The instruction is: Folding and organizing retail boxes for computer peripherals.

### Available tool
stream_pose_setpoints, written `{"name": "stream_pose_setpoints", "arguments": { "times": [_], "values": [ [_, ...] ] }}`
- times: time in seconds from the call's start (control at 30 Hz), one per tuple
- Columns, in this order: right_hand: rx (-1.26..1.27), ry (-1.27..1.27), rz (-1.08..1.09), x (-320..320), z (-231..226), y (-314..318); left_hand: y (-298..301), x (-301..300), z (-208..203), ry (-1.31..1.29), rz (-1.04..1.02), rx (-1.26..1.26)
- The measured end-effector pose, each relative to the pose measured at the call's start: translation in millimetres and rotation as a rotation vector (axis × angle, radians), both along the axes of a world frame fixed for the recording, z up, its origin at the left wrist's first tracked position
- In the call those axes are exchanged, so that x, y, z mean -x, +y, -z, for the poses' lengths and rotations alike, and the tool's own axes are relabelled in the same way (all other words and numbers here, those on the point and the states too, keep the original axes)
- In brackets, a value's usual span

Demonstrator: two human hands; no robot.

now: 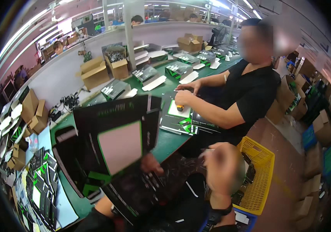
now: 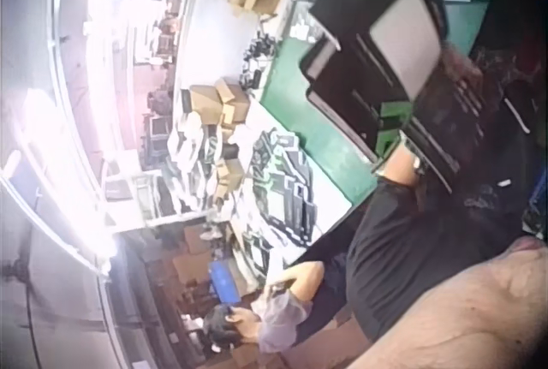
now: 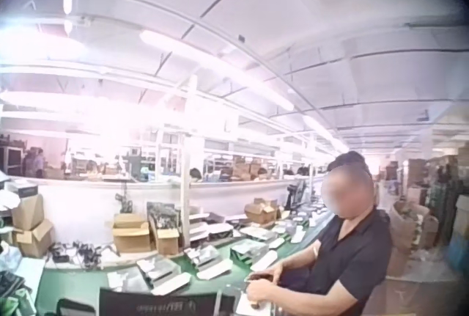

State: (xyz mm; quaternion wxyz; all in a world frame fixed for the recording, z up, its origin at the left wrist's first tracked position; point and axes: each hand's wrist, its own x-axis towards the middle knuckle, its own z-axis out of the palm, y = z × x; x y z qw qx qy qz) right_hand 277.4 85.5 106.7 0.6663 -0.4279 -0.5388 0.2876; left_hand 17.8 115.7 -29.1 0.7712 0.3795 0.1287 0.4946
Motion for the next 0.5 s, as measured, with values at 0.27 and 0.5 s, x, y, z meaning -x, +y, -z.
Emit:
{"name": "stream_pose_setpoints", "arguments": {
  "times": [0.27, 0.5],
  "values": [
    [-0.312, -0.350, 0.150, 35.1, -23.1, 35.6, -67.8, -95.4, 17.8, -1.091, 0.638, 0.276],
    [-0.319, -0.425, 0.113, 43.8, -11.7, 42.7, -75.0, -109.6, 44.6, -1.173, 0.749, 0.252]
  ]
}}
